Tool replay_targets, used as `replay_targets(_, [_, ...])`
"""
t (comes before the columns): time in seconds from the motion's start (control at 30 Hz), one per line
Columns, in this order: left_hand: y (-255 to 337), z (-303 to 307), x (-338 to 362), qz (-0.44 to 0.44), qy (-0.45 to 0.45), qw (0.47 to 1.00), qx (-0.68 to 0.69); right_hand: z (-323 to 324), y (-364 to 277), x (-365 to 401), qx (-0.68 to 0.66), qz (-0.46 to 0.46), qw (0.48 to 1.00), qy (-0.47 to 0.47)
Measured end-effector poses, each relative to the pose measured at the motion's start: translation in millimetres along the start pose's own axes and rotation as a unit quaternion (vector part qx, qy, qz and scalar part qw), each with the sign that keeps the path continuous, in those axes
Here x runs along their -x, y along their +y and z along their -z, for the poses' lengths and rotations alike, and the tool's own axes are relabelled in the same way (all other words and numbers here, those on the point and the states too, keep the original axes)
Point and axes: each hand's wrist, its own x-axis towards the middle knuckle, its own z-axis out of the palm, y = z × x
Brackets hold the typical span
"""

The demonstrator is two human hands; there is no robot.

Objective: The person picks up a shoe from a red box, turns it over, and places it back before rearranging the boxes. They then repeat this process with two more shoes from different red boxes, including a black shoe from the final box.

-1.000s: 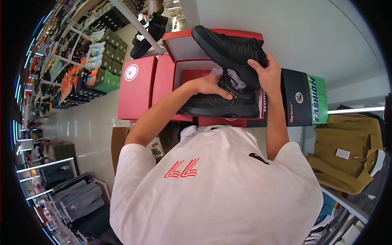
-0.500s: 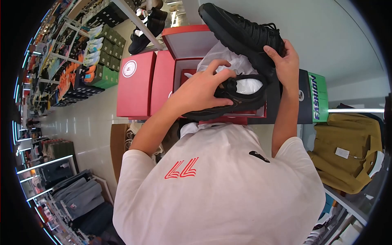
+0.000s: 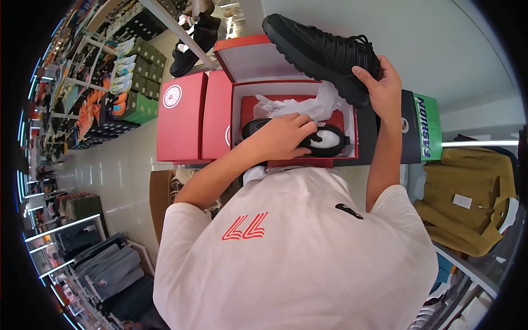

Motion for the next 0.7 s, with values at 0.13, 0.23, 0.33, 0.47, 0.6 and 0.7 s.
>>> replay_targets(0.13, [1,11,6,0.103,0.055,0.988,0.100,-3,-1,-2,-0.030,0.038,0.999,0.025])
replay_targets(0.23, [-24,6,3,0.289,0.030,0.952,0.094,-3,-4,-4,-0.073,0.058,0.996,0.013])
replay_targets(0.33, [-57,-5,-3,0.315,-0.069,0.943,0.084,-4,0,-7,-0.154,0.074,0.985,-0.006])
replay_targets(0.47, [-44,10,-1,0.234,-0.136,0.958,0.094,-3,20,-13,-0.316,0.049,0.946,-0.050])
replay_targets(0.6, [-37,20,4,0.208,-0.167,0.953,0.142,-14,41,-13,-0.438,0.024,0.894,-0.092])
replay_targets(0.7, [-64,8,12,0.253,-0.073,0.929,0.261,-20,75,-13,-0.681,-0.047,0.717,-0.139])
